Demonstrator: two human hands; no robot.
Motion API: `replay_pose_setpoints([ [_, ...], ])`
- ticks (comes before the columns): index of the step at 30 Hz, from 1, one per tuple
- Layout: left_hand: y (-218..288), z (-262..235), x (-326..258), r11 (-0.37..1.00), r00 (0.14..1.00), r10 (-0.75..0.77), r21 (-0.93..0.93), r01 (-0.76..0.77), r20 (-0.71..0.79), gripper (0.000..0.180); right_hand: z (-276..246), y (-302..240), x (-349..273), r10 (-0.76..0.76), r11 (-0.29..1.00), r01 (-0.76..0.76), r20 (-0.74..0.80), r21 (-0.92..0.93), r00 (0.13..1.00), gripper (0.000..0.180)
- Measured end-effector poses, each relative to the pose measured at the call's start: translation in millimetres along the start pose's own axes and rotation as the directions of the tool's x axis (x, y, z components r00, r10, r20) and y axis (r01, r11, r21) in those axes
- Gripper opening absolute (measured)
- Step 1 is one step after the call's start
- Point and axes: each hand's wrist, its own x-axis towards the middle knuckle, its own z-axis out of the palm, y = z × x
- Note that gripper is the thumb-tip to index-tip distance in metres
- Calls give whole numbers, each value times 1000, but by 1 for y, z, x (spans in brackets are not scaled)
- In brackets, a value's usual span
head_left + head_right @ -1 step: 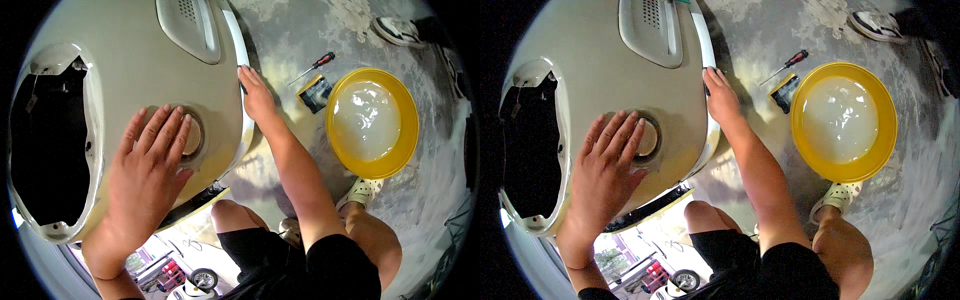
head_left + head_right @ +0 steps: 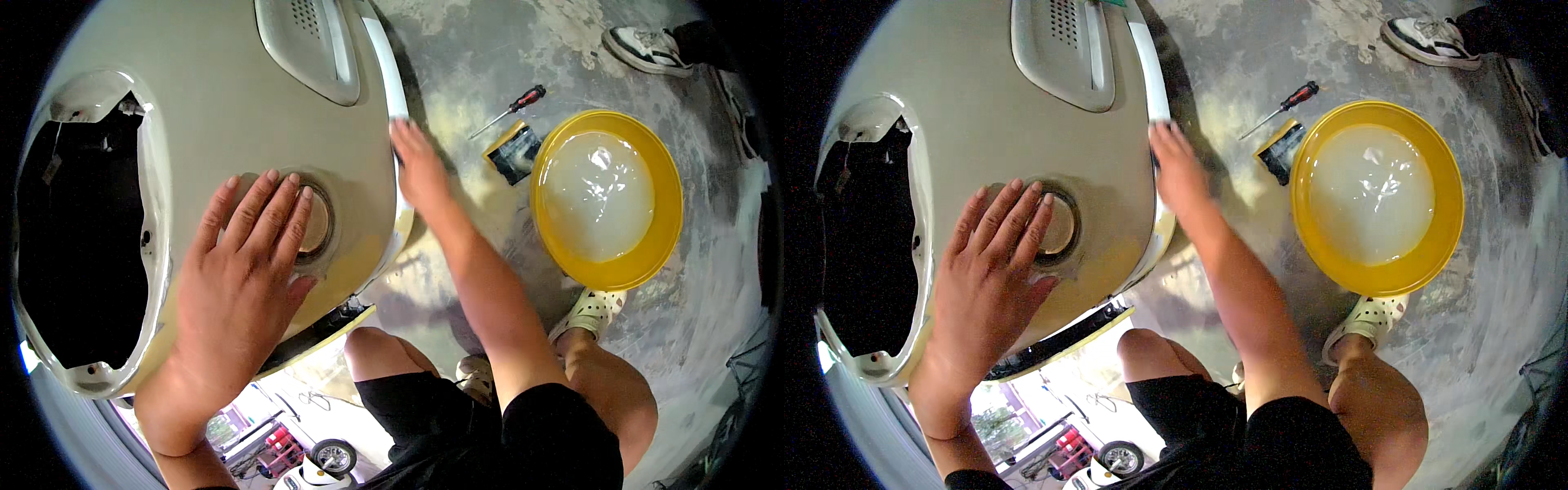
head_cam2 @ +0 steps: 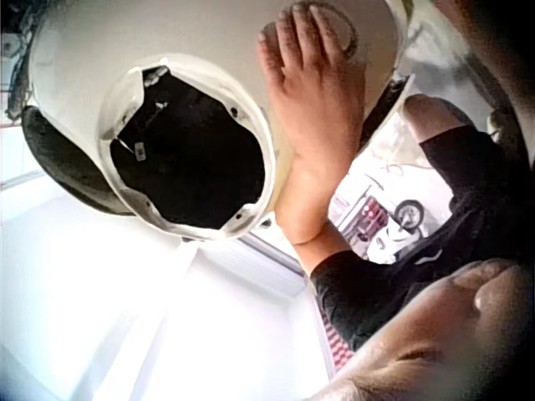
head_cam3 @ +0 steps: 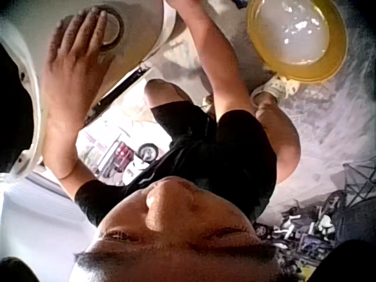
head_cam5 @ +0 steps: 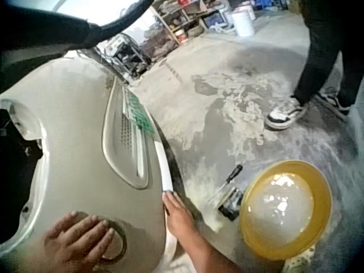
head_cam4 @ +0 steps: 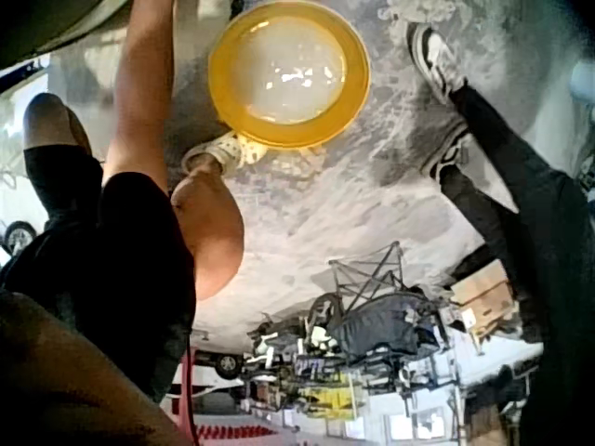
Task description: The person sands the surface of a white car bumper using a sanding block and water. They repeatedly dip the sanding block into a yellow bucket of water and rub it against the bumper's surface, focusing on the area around the fuel filler cap and the lower edge. The person uses a purple cloth to wipe the surface occasionally.
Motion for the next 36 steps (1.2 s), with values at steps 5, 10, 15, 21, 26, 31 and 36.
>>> replay_pose_setpoints([
  [5, -7, 0, -5, 999, 999, -32, -27, 33, 12, 79, 10, -59, -130, 152, 976, -167, 115, 140, 982, 80],
  [10, 0, 0, 2, 999, 1000, 0, -33, 0, -22, 78, 10, -1, 0, 45, 986, -31, -82, 166, 996, 64],
  [15, -3, -1, 0, 996, 1000, -14, -89, 16, 27, 86, 25, -16, -49, 67, 977, -52, -68, 205, 995, 70],
  [21, -5, -8, -1, 991, 992, -56, -111, 68, 116, 84, 41, -23, -51, 126, 954, -108, -50, 278, 991, 69],
  [26, -3, -16, 16, 992, 991, -18, -122, 35, 132, 84, 34, 56, 126, 33, 951, 15, -150, 310, 988, 61],
  [31, -9, -14, 7, 984, 974, -49, -156, 85, 222, 85, 39, 24, 69, 134, 985, -94, -296, 147, 946, 71],
  [36, -7, -11, 15, 989, 976, -42, -130, 71, 215, 87, 17, 32, 40, 380, 921, -389, -293, 32, 877, 46],
])
